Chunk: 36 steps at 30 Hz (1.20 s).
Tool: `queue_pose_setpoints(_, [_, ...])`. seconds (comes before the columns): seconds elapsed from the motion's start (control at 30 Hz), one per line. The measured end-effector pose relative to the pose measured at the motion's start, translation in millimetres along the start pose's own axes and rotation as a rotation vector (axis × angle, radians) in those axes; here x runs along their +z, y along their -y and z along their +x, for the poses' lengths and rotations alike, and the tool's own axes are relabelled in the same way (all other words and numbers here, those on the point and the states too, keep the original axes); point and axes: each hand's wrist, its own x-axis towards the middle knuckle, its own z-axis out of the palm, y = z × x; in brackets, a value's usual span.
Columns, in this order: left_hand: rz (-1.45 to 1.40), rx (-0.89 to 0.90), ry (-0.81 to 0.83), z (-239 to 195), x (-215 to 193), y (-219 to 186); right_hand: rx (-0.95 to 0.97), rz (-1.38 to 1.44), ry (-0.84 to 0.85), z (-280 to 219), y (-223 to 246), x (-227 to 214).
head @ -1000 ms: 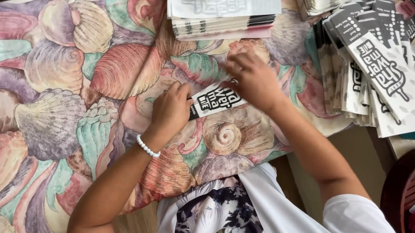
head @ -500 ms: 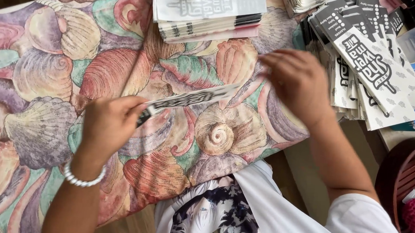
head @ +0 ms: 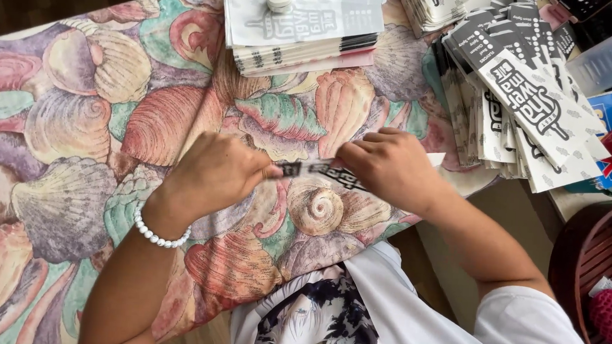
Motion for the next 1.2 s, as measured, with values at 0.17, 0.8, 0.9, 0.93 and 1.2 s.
queue_pose_setpoints(0.17, [-0.074, 0.181, 0.132, 13.3, -9.3, -3.8, -0.07, 0.063, 0.035, -30.5, -3.2, -29.0])
queue_pose_setpoints(0.8, [0.125, -0.133, -0.465, 128.7, 50.2, 163.1, 0.679, -0.199, 0.08, -4.8, -161.9, -98.9])
queue_pose_setpoints(0.9, [0.088, -0.064, -0.573, 127.7, 54.4, 161.4, 0.584, 0.036, 0.092, 60.7, -119.3, -50.4])
queue_pose_setpoints(0.93, [0.073, -0.038, -0.629, 125.6, 52.7, 161.1, 0.484, 0.116, 0.087, 80.5, -109.1, -28.8])
queue_pose_setpoints(1.2, [-0.037, -0.036, -0.868, 129.5, 53.4, 159.2, 0.119, 0.135, -0.049, 159.0, -135.3, 116.4])
